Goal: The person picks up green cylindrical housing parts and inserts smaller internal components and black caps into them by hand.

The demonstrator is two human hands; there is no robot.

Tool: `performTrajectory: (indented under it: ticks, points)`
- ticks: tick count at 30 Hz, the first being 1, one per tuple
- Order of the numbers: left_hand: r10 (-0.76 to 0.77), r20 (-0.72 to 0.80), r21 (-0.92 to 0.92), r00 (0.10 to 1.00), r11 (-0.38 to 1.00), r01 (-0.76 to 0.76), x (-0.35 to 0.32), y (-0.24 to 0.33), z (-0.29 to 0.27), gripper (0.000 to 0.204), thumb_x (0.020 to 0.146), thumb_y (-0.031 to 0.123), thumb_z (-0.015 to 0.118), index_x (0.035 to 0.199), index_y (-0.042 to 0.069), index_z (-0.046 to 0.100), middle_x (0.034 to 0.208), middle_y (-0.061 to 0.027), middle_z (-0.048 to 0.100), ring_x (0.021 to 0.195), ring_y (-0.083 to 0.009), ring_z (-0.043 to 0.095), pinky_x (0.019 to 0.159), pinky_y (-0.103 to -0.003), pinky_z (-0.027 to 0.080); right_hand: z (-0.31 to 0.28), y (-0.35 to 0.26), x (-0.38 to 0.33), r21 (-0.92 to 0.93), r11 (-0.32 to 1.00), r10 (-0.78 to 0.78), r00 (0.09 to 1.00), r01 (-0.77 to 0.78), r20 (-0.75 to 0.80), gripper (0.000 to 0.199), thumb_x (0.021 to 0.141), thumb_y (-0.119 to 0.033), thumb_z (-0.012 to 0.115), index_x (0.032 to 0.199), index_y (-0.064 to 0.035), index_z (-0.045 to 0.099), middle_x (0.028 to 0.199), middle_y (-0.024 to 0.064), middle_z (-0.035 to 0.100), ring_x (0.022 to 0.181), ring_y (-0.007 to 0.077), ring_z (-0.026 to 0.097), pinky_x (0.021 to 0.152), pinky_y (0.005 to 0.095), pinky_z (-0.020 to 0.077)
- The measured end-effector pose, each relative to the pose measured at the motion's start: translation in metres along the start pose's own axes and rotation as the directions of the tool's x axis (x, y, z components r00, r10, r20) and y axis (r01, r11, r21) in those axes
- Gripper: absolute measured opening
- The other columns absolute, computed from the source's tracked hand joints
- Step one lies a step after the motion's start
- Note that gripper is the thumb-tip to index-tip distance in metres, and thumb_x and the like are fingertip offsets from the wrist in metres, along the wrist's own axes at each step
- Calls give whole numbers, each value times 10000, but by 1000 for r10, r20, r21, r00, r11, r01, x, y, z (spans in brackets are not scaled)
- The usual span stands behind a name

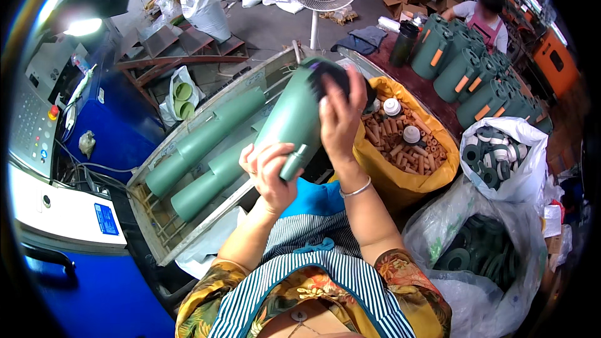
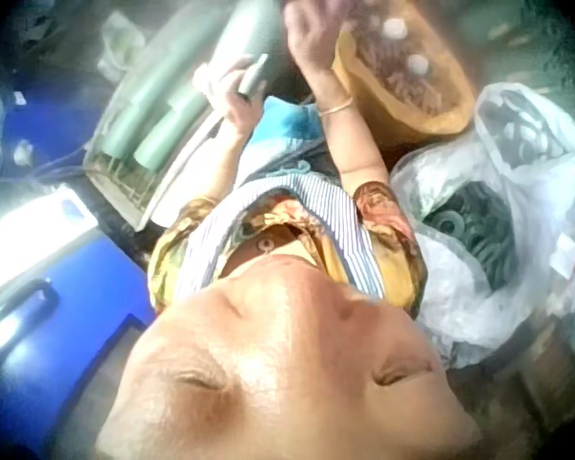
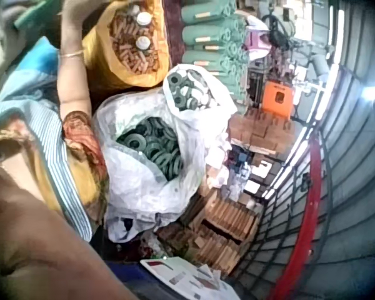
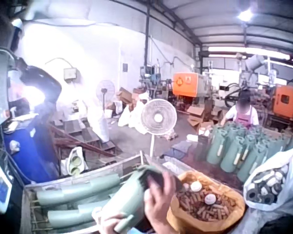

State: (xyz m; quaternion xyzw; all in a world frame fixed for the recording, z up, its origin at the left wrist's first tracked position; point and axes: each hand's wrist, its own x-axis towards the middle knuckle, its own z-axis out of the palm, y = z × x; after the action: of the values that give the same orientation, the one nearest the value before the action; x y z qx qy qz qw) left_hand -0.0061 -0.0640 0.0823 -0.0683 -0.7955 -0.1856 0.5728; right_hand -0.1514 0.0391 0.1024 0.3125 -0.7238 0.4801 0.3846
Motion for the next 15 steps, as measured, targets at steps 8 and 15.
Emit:
performTrajectory:
  ticks: [8,15]
  points:
    - [-393,-185,-357,901,881,311,-15,1,31,306,845,19,668,1108,44,513,1128,-139,628,1101,-321,585,1034,-443,376,-7,-68,-122,460,796,306,917,-394,256,399,963,-211,577,1293,11,551,1463,305,370,1381,497,317,1137,497,272]
    - [-825,216,-783,522,174,598,-36,27,-5,313,1015,249,569,1212,29,467,1188,-98,602,1169,-214,545,1052,-381,414,-11,3,-15,773,357,595,766,-524,244,560,1015,-309,477,1468,5,375,1407,168,495,1293,300,461,1105,401,344]
